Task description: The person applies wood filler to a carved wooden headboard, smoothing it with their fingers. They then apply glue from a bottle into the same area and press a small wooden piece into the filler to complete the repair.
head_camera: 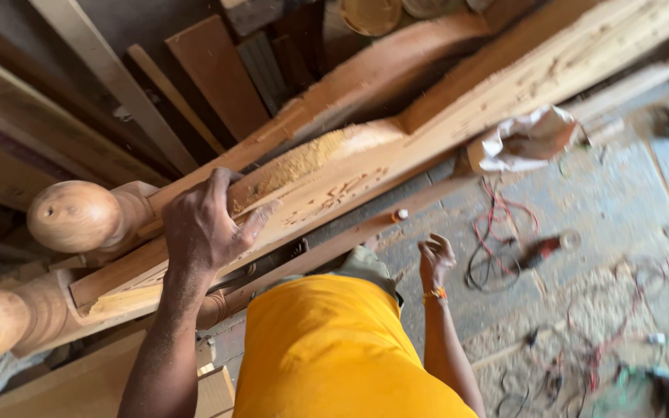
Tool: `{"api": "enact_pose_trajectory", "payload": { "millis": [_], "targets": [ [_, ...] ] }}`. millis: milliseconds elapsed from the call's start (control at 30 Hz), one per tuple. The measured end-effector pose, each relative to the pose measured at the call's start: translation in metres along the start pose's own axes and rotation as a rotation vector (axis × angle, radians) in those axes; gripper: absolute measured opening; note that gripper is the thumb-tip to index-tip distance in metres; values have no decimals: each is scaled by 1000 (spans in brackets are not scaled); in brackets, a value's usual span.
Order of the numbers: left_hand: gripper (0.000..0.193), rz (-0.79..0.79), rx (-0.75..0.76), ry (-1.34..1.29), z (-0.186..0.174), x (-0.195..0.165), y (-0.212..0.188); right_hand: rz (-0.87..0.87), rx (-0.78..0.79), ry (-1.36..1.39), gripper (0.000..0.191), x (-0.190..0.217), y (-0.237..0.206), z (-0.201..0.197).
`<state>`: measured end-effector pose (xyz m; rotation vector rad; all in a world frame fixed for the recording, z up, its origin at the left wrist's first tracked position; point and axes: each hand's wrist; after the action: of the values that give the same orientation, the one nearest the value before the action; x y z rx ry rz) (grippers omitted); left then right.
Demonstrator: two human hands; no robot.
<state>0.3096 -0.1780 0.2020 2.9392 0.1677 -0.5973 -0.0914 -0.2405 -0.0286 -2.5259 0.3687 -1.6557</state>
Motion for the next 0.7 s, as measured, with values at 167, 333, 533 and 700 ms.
{"api": "enact_pose_trajectory", "payload": {
  "millis": [167,333,533,700],
  "targets": [
    [61,37,-19,-13,14,13,-5,27,-30,82,46,25,-19,13],
    [67,-135,81,143,26,24,-13,28,-26,43,58,48,-15,14],
    [64,4,-20,80,36,32,-19,106,33,-142,79,64,-1,2],
    [67,43,-53,164,31,29,-23,30,157,-274,80,56,11,1]
  ]
}}
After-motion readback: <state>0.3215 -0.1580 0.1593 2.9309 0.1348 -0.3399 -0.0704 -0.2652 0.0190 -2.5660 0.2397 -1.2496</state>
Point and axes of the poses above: each hand's wrist, its own y-axis towards the middle knuckle, its own z-axis out of the palm, x = y × z, and after that the axes turned 8 degrees about x, right-handed
